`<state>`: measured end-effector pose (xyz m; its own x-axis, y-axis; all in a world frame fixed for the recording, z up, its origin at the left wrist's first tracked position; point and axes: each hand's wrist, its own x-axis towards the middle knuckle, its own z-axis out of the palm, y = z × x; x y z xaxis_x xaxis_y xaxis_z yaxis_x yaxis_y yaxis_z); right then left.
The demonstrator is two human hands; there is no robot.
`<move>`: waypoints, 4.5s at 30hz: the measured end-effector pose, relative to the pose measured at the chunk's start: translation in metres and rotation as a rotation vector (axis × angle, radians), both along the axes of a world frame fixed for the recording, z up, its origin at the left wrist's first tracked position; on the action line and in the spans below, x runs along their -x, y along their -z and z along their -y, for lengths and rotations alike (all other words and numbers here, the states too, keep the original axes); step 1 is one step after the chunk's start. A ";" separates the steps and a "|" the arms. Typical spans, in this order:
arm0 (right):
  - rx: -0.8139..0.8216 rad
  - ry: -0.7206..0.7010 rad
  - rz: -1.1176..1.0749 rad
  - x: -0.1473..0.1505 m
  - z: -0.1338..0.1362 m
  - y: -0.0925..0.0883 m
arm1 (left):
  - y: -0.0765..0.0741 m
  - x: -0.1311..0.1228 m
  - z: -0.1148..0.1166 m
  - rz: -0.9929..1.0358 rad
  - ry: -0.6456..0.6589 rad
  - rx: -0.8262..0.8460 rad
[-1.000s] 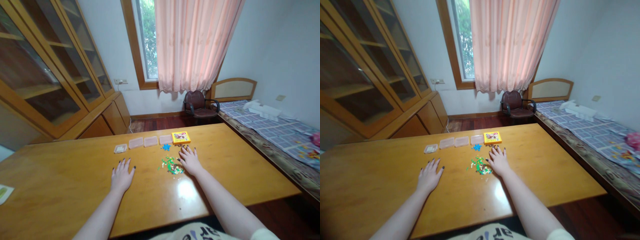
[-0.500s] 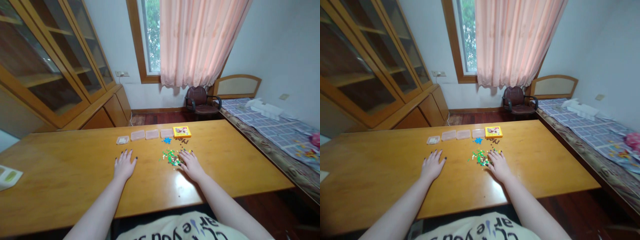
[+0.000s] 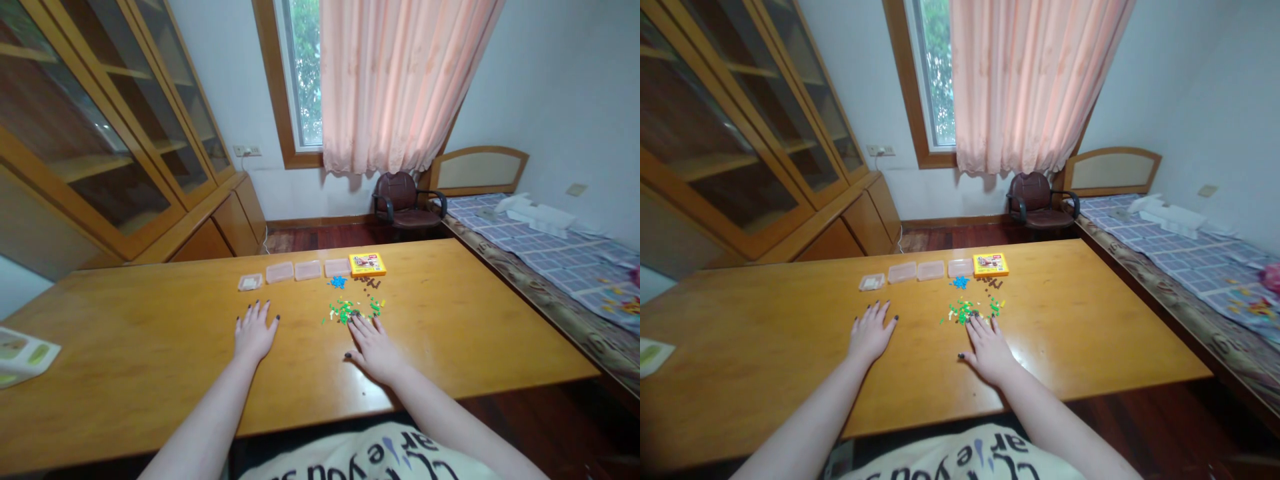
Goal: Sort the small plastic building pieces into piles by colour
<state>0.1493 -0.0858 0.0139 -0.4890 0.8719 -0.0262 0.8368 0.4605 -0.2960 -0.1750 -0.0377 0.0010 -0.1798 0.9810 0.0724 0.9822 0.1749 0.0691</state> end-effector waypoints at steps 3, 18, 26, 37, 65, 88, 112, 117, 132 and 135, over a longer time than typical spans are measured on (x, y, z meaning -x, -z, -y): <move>-0.019 0.119 0.029 -0.009 -0.006 0.000 | -0.001 0.000 0.000 -0.005 -0.002 0.001; 0.011 0.127 0.010 -0.027 -0.035 -0.005 | -0.001 0.000 -0.001 -0.009 0.004 -0.001; 0.111 0.255 0.051 -0.060 -0.036 -0.002 | -0.001 0.000 0.000 0.011 0.000 0.000; 0.025 0.198 0.055 -0.052 -0.050 -0.003 | -0.001 0.001 -0.001 -0.007 0.003 -0.001; -0.066 0.383 0.140 -0.057 -0.069 -0.012 | 0.000 0.001 -0.001 0.003 0.005 -0.001; -0.116 0.372 0.036 -0.066 -0.034 -0.009 | -0.001 0.001 -0.001 -0.005 0.002 -0.001; -0.072 0.326 0.136 -0.068 -0.058 -0.010 | -0.001 0.000 -0.001 -0.012 0.004 0.000; -0.083 0.253 0.107 -0.063 -0.038 0.000 | 0.001 0.001 -0.002 -0.014 0.000 0.005; -0.228 0.099 -0.024 -0.051 -0.042 0.000 | 0.000 0.001 -0.001 -0.006 0.003 0.000; -0.218 0.151 0.034 -0.049 -0.037 0.004 | 0.000 0.001 -0.001 -0.004 0.003 0.001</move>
<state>0.1980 -0.0493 0.0103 -0.3548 0.9219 0.1558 0.9088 0.3792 -0.1744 -0.1759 -0.0367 0.0012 -0.1763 0.9817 0.0722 0.9830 0.1717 0.0653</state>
